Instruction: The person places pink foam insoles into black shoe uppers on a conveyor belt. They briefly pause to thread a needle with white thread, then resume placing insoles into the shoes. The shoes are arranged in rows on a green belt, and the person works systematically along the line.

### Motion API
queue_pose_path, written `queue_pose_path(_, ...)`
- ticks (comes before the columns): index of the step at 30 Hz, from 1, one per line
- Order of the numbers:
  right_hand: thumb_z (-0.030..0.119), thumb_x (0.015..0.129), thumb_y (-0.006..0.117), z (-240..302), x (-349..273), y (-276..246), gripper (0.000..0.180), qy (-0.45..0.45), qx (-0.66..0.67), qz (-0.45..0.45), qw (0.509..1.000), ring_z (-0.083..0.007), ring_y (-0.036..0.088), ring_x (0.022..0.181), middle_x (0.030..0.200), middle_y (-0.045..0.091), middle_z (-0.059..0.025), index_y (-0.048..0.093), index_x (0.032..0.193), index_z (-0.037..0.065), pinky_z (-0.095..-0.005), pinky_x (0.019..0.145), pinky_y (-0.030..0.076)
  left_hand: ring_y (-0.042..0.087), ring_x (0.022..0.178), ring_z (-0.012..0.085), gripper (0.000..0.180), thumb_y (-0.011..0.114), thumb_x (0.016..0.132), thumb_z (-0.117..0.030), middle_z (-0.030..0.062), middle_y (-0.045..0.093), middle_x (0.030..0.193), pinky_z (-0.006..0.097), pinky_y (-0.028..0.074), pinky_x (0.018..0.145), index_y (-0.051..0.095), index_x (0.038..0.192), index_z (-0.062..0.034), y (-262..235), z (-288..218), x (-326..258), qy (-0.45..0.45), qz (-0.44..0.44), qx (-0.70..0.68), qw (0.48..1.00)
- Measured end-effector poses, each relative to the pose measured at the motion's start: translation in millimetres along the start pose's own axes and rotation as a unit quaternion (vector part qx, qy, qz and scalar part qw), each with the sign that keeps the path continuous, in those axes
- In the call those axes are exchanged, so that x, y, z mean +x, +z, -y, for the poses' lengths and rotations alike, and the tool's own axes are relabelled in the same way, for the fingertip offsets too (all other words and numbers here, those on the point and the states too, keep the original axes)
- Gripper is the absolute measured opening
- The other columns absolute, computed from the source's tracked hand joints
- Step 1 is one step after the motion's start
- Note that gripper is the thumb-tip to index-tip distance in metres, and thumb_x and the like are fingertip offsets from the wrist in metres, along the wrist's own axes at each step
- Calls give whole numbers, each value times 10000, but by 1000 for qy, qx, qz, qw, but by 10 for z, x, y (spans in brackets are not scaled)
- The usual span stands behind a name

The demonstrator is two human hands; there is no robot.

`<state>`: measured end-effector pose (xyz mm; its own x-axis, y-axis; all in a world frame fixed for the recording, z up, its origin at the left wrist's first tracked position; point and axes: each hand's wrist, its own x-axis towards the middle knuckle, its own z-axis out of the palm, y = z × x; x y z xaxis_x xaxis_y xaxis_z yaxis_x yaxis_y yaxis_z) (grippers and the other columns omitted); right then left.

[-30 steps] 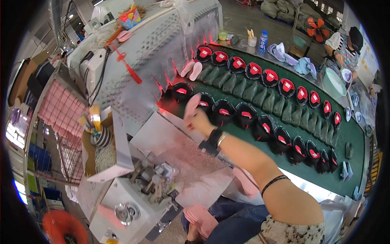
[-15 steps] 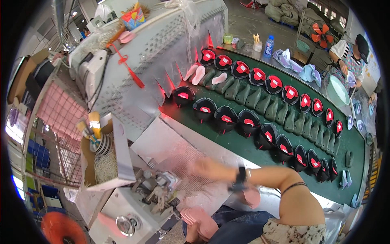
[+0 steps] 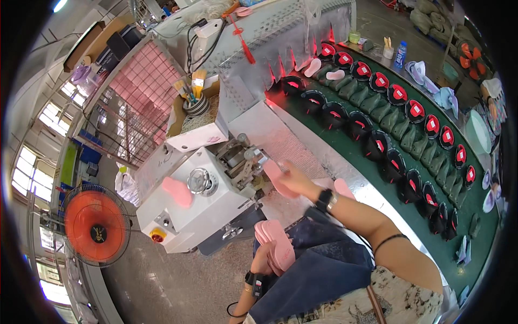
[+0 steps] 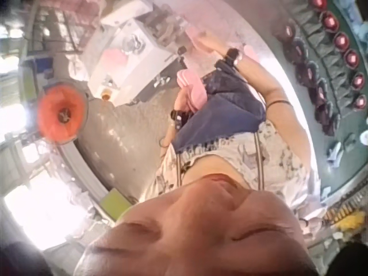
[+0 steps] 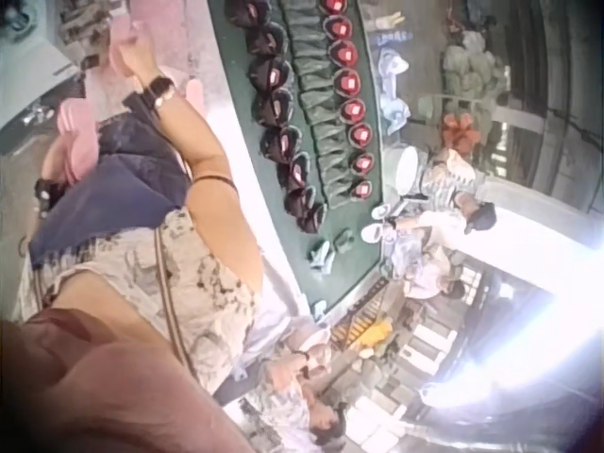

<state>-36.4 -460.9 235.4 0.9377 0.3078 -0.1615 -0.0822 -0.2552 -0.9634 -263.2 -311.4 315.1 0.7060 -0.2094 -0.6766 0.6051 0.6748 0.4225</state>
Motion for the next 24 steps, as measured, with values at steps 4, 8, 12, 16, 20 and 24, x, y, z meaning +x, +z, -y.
queue_pose_path(4, 83, 777, 617, 12, 646, 170, 583, -52, -60, -83, 993, -384, 659, 861, 955, 654, -250, 452, 1320, -53, -428, 749, 521, 537, 1213, 367, 614, 517, 904, -177, 283, 525, 1317, 452, 432, 1048, 300, 1417, 81, -15, 153, -195, -15, 6, 28, 999)
queue_pose_path(8, 52, 798, 618, 368, 440, -181, 401, -201, -250, -110, 941, -378, 586, 990, 1041, 604, -212, 552, 1185, -29, -435, 817, 490, 554, 1206, 359, 552, 545, 909, -134, 255, 546, 1309, 439, 446, 1035, 366, 1394, 59, -38, 200, -243, -1, 23, -14, 1000)
queue_pose_path(12, 100, 821, 630, 437, 320, -309, 207, -256, -333, -153, 895, -361, 578, 941, 947, 605, -177, 635, 997, -9, -445, 788, 483, 586, 1147, 305, 511, 553, 920, -147, 207, 580, 1255, 418, 473, 994, 405, 1366, 54, -211, 280, -105, -7, -25, -30, 999)
queue_pose_path(16, 213, 888, 608, 328, 507, -16, 247, 49, -120, -36, 991, -369, 635, 842, 885, 664, -207, 621, 947, -27, -448, 742, 502, 616, 1049, 234, 436, 585, 920, -162, 131, 618, 1162, 374, 500, 933, 499, 1288, 54, -219, 260, -26, 6, -77, -34, 996)
queue_pose_path(20, 263, 931, 562, -139, 1131, 264, 288, -21, -39, -116, 992, -288, 679, 641, 829, 676, -214, 572, 920, -24, -388, 612, 530, 623, 1002, 204, 383, 633, 899, -155, 104, 636, 1143, 335, 510, 876, 569, 1208, 63, -227, 191, 149, -14, -180, 140, 974)
queue_pose_path(24, 152, 896, 593, -82, 1623, -338, 238, 91, 234, -113, 961, -220, 638, 525, 735, 604, -137, 454, 1013, -2, -329, 430, 491, 619, 1015, 198, 395, 651, 889, -141, 110, 630, 1182, 337, 511, 856, 568, 1215, 68, -183, 107, 369, -1, -141, 235, 962)
